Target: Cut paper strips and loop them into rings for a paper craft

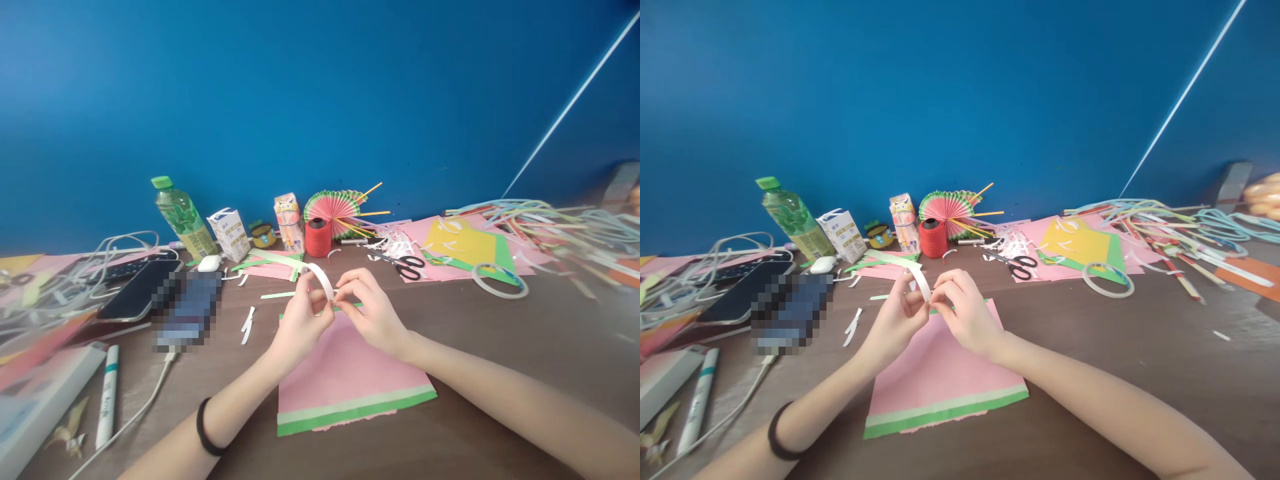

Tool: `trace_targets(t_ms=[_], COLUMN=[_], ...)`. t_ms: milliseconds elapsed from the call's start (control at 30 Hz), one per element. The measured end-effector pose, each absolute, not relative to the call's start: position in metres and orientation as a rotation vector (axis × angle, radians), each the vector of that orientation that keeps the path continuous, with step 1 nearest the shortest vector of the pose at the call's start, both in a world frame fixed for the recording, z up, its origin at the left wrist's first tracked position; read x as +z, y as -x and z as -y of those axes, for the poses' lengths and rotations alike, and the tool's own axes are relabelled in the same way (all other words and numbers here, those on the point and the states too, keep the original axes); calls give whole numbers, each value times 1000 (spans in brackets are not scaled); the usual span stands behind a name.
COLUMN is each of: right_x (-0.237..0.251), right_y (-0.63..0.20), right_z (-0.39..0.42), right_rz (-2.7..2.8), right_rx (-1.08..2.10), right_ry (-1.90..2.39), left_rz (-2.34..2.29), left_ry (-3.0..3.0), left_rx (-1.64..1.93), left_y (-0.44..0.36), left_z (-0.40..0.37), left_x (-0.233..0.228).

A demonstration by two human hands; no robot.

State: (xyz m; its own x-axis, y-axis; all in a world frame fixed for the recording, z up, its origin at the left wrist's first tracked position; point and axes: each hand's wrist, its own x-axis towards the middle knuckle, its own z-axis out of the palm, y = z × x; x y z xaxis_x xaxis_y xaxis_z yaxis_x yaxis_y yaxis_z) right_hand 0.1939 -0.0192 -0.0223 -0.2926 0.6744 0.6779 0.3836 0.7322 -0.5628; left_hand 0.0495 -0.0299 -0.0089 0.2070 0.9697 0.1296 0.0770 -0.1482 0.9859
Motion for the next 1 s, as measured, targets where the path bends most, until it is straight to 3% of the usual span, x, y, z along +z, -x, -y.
trace_targets(t_ms=[1000], right_x=[-28], right_y=[-190], right_z=[22], right_rz=[1938], right_rx=[256], right_ry=[820], left_rz=[-755], left_ry=[-1348], left_rx=[1091], left_y=[-41], left_z=[17], left_x=[-16])
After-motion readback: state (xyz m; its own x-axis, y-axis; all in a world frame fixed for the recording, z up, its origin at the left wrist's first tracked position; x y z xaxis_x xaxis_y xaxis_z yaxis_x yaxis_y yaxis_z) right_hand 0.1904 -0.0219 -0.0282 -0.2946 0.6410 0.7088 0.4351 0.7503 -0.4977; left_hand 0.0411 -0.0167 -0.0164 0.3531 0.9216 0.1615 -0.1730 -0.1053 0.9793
